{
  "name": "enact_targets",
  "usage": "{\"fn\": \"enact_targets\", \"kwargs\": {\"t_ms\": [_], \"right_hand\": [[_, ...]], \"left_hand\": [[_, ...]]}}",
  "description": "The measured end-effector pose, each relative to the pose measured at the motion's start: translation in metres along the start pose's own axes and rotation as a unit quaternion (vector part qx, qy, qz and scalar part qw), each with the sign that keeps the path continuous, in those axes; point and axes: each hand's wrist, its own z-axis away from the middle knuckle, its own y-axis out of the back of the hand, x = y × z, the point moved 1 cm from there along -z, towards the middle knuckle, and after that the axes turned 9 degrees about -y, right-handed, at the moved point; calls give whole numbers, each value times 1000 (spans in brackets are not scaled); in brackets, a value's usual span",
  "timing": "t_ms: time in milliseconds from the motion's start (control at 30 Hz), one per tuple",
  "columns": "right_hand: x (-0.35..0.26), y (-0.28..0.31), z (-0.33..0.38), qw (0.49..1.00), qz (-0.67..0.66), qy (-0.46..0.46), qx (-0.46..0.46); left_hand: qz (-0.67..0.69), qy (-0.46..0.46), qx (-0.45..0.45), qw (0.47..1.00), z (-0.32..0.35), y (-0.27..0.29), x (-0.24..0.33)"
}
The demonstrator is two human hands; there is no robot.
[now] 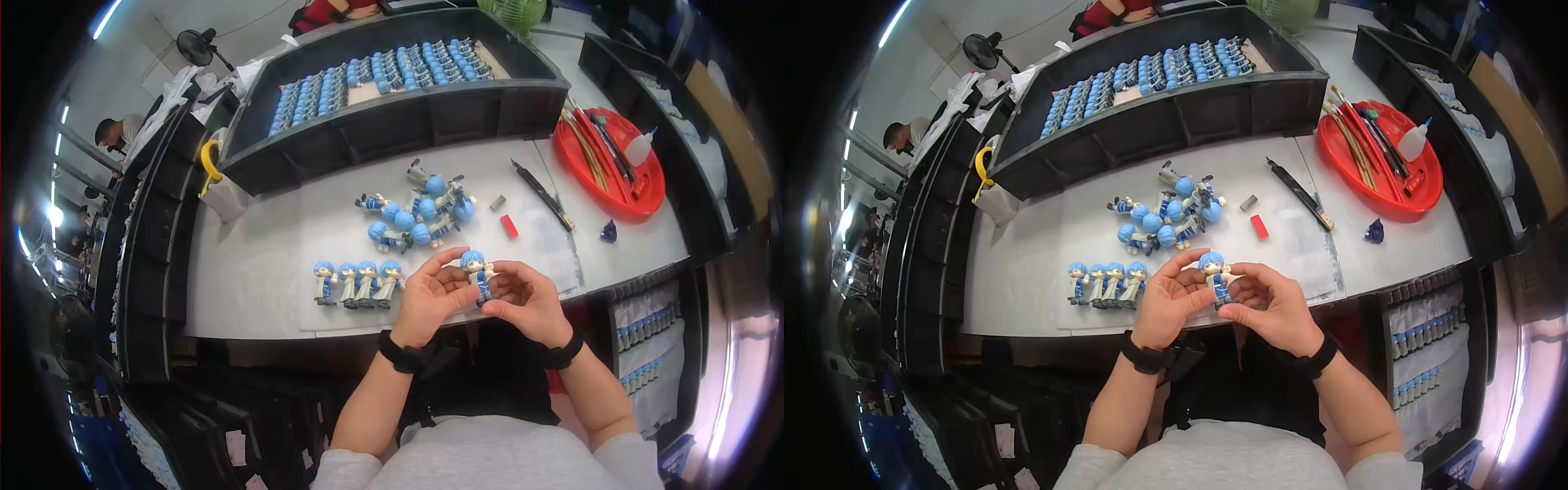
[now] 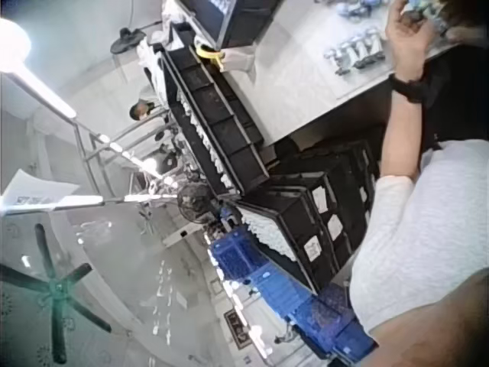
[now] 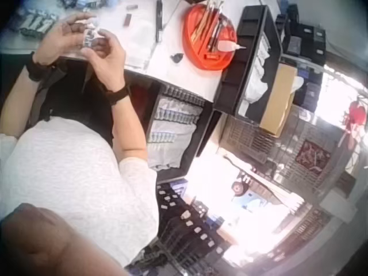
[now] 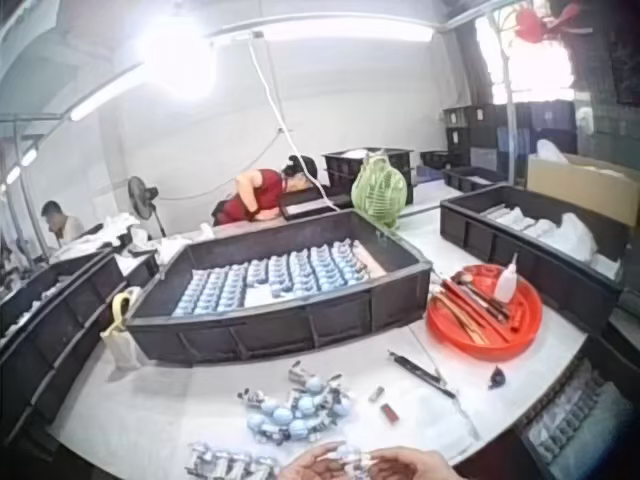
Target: Assembling and organizing small anime-style figurines at a manufacturing workstation.
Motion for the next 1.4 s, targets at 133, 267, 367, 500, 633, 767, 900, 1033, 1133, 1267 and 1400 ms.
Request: {"fn": "enact_targets", "kwargs": {"t_ms": [133,267,367,500,633,767,900,1033,1133,1267,1400], "right_hand": [[-1,-2,1,1000,-7,4,6],[0,-3,2,1000,-10,5,17],[1,-3,2,1000,-15,6,20],[1,-3,3,1000,-10,2,28],[2,-2,3,999,-10,1,31],[2,-4,3,1000,-13,8,24],[-2,-5,3,1000,0,-2,27],[-1,-5,3,1000,8,-6,21],[2,-3,4,1000,1,-9,24],[2,-2,5,999,-29,-16,23],[1,0,6,999,-37,-29,19]], "left_hand": [[16,-17,-9,1000,1,0,-1],[21,-20,-3,1000,1,-1,-1],[15,-22,0,1000,1,-2,-1],[5,-10,13,1000,0,-3,-1],[16,6,16,1000,-1,-3,-1],[17,-11,15,1000,2,-3,-2],[14,-27,6,1000,2,-2,-2],[12,-34,9,999,3,-2,-3],[23,-14,22,999,1,1,-7],[71,18,37,997,0,-1,-7],[68,22,41,997,-1,-4,-6]]}}
